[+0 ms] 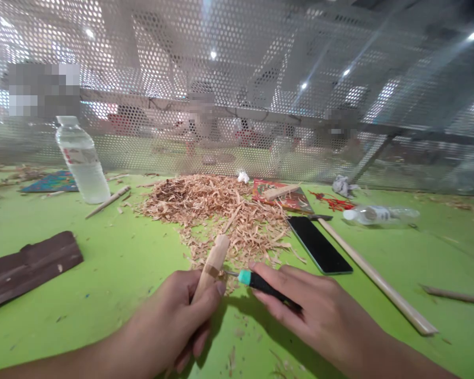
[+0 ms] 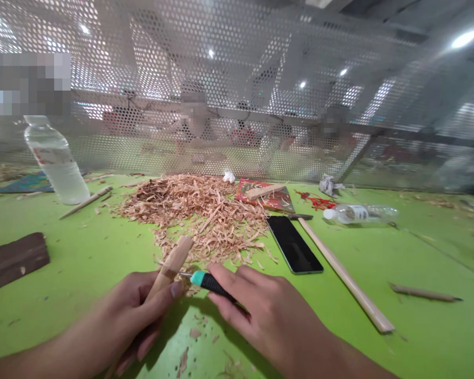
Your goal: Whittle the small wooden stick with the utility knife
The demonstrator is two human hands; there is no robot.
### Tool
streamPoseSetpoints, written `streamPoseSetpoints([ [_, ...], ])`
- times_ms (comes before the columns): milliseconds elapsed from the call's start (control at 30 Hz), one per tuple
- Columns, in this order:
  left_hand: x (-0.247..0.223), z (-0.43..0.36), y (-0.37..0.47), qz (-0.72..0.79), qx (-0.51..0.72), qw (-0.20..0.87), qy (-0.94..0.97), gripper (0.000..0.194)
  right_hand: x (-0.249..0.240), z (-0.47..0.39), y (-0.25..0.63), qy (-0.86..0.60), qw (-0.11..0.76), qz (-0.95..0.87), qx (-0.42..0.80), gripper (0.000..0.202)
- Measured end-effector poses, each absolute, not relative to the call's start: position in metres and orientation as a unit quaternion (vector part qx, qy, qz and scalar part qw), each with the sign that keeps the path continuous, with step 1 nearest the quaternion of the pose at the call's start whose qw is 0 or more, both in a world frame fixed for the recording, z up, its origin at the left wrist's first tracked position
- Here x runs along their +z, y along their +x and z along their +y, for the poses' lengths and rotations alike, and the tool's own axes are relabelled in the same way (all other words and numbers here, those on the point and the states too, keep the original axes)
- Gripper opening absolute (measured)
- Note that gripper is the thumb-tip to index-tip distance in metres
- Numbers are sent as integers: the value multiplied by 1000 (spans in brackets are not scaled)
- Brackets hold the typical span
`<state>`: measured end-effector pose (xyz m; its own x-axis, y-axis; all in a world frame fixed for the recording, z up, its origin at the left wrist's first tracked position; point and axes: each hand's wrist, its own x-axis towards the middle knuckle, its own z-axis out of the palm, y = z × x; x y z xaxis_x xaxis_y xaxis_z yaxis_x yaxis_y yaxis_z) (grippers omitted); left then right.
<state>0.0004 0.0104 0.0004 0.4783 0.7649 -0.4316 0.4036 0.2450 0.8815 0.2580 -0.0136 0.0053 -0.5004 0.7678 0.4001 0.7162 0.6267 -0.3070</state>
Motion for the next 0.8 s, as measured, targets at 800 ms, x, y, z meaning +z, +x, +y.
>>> streamPoseSetpoints([
  [800, 8, -1, -8, 463, 255, 626, 574, 71, 12, -19, 259, -406, 290, -862, 90, 33],
])
